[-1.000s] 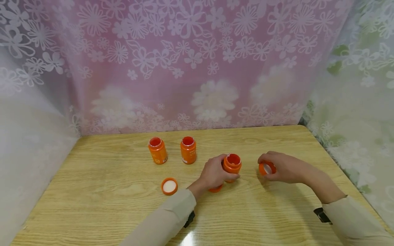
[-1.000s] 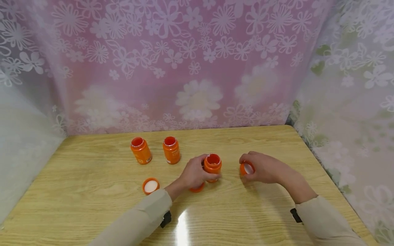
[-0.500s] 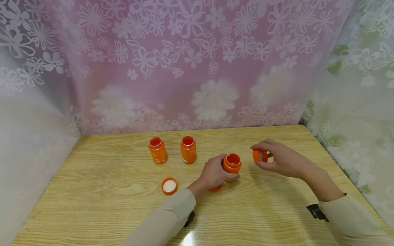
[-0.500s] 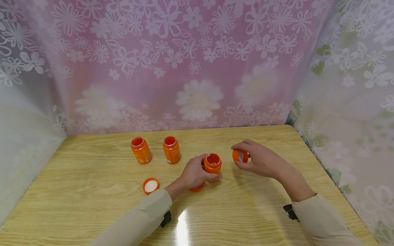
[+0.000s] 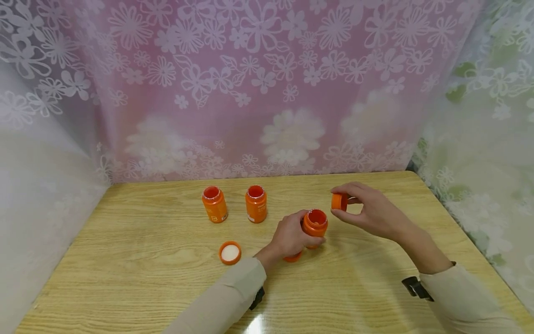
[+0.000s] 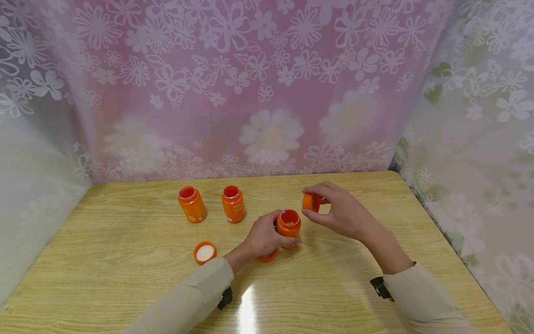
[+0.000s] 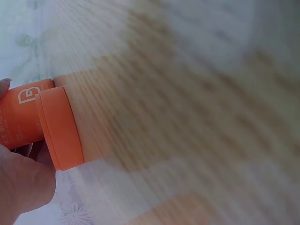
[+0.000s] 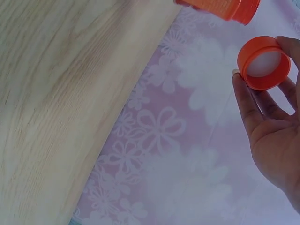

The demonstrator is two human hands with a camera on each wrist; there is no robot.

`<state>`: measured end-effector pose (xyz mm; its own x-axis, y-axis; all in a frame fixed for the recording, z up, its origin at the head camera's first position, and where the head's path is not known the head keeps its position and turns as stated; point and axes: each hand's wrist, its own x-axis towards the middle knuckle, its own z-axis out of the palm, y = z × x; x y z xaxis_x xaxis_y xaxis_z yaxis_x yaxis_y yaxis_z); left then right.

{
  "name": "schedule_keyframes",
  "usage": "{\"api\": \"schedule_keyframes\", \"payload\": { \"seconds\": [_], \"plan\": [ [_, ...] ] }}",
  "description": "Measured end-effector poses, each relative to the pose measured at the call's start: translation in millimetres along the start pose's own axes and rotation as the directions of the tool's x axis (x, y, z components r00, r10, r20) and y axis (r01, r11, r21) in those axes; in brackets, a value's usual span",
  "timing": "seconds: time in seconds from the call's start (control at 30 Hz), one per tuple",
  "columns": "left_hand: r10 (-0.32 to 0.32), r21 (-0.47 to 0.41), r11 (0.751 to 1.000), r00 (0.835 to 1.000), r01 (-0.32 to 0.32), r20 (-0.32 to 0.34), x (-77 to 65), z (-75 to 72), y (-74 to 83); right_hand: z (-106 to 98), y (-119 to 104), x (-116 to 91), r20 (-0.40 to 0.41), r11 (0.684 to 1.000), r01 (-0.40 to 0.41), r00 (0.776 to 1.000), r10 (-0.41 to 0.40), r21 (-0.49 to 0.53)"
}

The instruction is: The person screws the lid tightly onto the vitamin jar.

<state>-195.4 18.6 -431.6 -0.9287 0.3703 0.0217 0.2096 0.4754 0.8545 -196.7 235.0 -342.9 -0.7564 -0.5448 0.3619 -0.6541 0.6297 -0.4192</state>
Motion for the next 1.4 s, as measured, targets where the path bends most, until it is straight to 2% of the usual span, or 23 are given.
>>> {"api": "schedule_keyframes", "payload": {
  "seconds": [0.23, 0.33, 0.53, 0.63, 0.93, 1.13, 1.4],
  "plan": [
    [0.004, 0.011, 1.000, 1.000, -0.004, -0.004, 0.2, -0.6, 0.1, 7.4, -7.3, 6.5, -0.019, 0.990, -0.001, 1.000, 0.004, 0.143],
    [0.000, 0.017, 1.000, 1.000, 0.001, -0.006, 0.0, -0.7, 0.2, 11.6, -9.1, 7.9, -0.028, 0.985, -0.010, 0.999, 0.016, 0.174],
    [0.004, 0.029, 1.000, 1.000, -0.004, -0.006, 0.1, 0.2, -0.6, 22.0, -11.4, 9.8, -0.113, 0.980, -0.002, 0.993, 0.025, 0.200],
    [0.002, 0.033, 0.999, 1.000, -0.002, -0.008, 0.2, 0.0, -0.8, 25.2, -15.7, 11.3, -0.146, 0.969, -0.006, 0.988, 0.044, 0.247],
    [0.011, 0.028, 1.000, 1.000, -0.010, -0.009, 0.4, 0.0, -2.5, 18.2, -51.5, 16.0, -0.113, 0.936, -0.057, 0.988, 0.102, 0.348],
    [0.025, 0.034, 0.999, 1.000, -0.024, -0.008, 0.5, 0.3, -2.3, 20.7, -51.4, 16.1, -0.098, 0.927, -0.070, 0.989, 0.113, 0.369],
    [0.037, 0.061, 0.997, 0.999, -0.036, -0.013, 0.7, -0.4, -3.2, 24.3, -48.3, 16.6, -0.109, 0.924, -0.037, 0.991, 0.084, 0.380]
  ]
}}
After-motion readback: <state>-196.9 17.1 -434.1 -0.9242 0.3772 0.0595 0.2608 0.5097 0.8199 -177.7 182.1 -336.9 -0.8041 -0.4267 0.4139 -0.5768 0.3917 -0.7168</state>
